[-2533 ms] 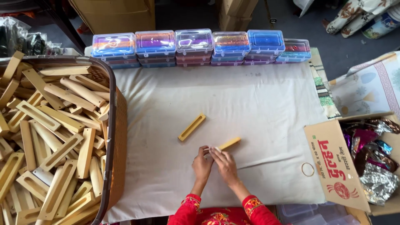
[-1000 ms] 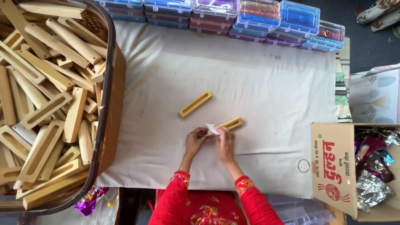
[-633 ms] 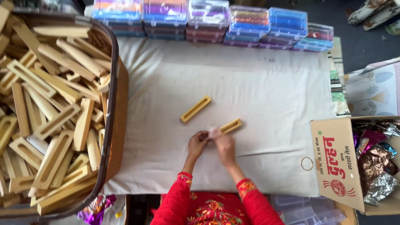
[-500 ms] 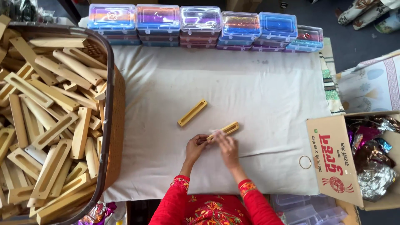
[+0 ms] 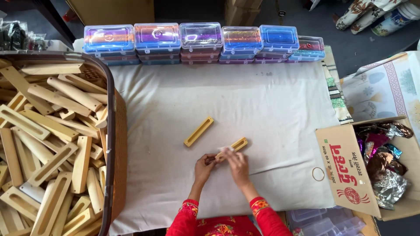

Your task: Wrapping wooden craft items in decorative foil and placing them in a storage box.

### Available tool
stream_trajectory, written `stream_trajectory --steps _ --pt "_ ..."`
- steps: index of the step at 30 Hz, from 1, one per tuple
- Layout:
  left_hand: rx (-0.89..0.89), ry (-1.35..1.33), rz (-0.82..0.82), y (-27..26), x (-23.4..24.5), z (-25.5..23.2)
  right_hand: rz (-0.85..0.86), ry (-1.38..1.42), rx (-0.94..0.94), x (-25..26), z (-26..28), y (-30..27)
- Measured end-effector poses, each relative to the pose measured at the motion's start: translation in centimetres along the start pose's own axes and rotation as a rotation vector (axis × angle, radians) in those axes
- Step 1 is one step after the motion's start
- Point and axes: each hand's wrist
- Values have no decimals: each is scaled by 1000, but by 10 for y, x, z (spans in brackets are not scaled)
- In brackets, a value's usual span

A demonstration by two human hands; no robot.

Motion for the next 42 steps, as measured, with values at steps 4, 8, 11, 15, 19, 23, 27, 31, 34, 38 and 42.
stream_trajectory --steps 4,8,11,15,19,23,27,31,34,38,42 --pt "97 83 -50 -8 -5 -14 -2 -126 -139 1 -53 13" --pt "96 46 -63 -3 -3 -8 -29 36 -176 19 -20 20" --pt "61 -19 -30 5 4 11 32 58 -16 4 -3 2" --pt "48 32 -13 -9 -4 -11 38 -43 48 8 -31 4" --pt "32 88 -42 -18 -9 -35 10 -32 -131 24 -47 19" --pt "46 113 -65 -13 -7 -19 -24 -14 -154 4 -10 5" --pt "-25 -45 4 -5 -2 -1 1 157 -59 7 14 -1" --pt "-6 34 -16 -13 -8 -19 9 22 146 19 -40 5" --pt "34 107 -61 -17 -9 -28 -59 28 -16 23 -51 11" --pt "96 97 -67 -9 -7 -22 -165 186 -150 22 1 15" --pt "22 28 -13 9 7 12 -17 73 100 -3 17 -3"
Point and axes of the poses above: each hand's wrist, its own y-axis towards the middle knuckle, its own x-axis out of the back of the hand, z = x × y, and after that the axes turned 6 degrees about x, right-handed
